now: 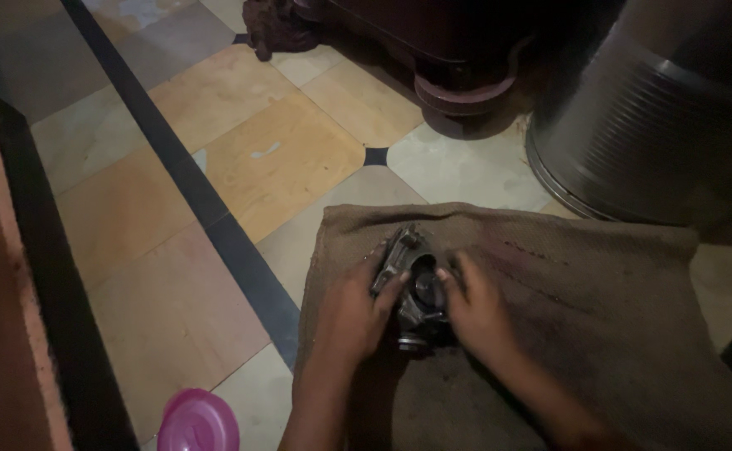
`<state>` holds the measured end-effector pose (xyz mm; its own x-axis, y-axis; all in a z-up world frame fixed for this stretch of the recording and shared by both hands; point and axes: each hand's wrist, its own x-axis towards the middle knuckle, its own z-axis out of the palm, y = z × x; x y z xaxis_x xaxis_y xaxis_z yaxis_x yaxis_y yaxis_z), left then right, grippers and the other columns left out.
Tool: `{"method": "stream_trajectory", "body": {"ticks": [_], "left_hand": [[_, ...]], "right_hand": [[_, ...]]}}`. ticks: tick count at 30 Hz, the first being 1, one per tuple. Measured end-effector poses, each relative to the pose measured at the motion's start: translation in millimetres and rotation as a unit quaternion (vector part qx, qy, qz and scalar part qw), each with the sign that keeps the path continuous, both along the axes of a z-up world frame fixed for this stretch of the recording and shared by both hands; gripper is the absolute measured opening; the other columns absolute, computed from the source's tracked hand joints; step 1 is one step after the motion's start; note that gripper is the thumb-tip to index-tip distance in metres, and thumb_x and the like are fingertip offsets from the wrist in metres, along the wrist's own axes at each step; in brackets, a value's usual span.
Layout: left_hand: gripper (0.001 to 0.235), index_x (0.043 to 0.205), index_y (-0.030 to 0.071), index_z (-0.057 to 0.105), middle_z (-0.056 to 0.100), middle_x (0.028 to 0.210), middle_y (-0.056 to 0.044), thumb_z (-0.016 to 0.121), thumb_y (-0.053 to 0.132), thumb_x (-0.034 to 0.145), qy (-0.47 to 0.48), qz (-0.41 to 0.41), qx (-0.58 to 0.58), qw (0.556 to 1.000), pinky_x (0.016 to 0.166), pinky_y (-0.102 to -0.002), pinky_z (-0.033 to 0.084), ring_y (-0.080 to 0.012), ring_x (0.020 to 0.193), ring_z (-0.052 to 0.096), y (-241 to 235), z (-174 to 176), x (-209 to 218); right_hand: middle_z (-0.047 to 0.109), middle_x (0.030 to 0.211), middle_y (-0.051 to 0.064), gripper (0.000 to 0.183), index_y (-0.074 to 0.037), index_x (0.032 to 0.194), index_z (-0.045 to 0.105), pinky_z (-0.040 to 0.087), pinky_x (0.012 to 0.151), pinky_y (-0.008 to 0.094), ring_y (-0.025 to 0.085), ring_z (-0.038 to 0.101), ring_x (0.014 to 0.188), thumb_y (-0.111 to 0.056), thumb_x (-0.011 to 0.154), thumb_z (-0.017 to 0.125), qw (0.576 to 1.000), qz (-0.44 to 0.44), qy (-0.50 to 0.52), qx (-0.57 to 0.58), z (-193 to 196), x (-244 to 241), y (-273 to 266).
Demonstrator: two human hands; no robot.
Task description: The person scrubs a metal engine cylinder head with a toothbrush, rotating it to clean multiple surfaces including the fins and ports. The part is placed on a cloth on the floor during the process.
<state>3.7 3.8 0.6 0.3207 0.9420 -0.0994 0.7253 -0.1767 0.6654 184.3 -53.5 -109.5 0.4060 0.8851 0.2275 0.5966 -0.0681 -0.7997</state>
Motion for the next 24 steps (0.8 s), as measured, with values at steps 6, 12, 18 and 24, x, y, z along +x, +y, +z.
{"method": "stream_trajectory", "body": {"ticks": [6, 12, 18, 24], "left_hand": [[0.062, 0.14, 0.012, 0.061, 0.072, 0.121, -0.02, 0.066, 0.046, 0.089, -0.047, -0.043, 0.056, 0.996, 0.089, -0.045, 0.056, -0.0378, 0.108, 0.071, -1.5, -11.6, -4.0], [0.06, 0.135, 0.013, 0.067, 0.059, 0.14, -0.023, 0.075, 0.05, 0.088, 0.01, -0.204, 0.178, 0.963, 0.107, -0.054, 0.039, -0.0411, 0.126, 0.057, -3.4, -20.7, 9.4], [0.094, 0.152, 0.013, 0.046, 0.059, 0.141, -0.019, 0.083, 0.049, 0.073, -0.047, -0.218, 0.066, 0.973, 0.12, -0.05, 0.027, -0.0348, 0.137, 0.051, -15.5, -3.8, 22.2], [0.135, 0.167, 0.019, 0.028, 0.059, 0.141, -0.013, 0.096, 0.055, 0.055, 0.128, -0.095, 0.02, 0.987, 0.122, -0.051, 0.023, -0.0321, 0.135, 0.049, -11.8, 43.6, 23.7]], "right_hand": [[0.073, 0.103, 0.02, 0.03, -0.002, 0.123, 0.064, 0.056, 0.079, 0.04, 0.028, 0.069, 0.091, -0.026, 0.106, 0.058, 0.99, 0.034, -0.097, 0.096, 9.9, 3.4, 2.6], [0.074, 0.087, 0.008, 0.023, -0.01, 0.111, 0.07, 0.059, 0.059, 0.038, 0.019, 0.07, 0.067, -0.023, 0.1, 0.055, 0.989, -0.019, -0.012, -0.144, 58.5, 20.2, -4.9], [0.072, 0.105, 0.013, 0.041, -0.006, 0.113, 0.073, 0.054, 0.08, 0.043, 0.026, 0.067, 0.095, -0.035, 0.085, 0.079, 0.985, 0.108, -0.129, -0.027, 88.6, 51.2, 0.3], [0.063, 0.127, 0.006, 0.049, -0.019, 0.12, 0.075, 0.059, 0.094, 0.042, 0.023, 0.065, 0.112, -0.036, 0.075, 0.084, 0.95, 0.168, -0.015, -0.264, 106.5, 63.1, -0.5]]}}
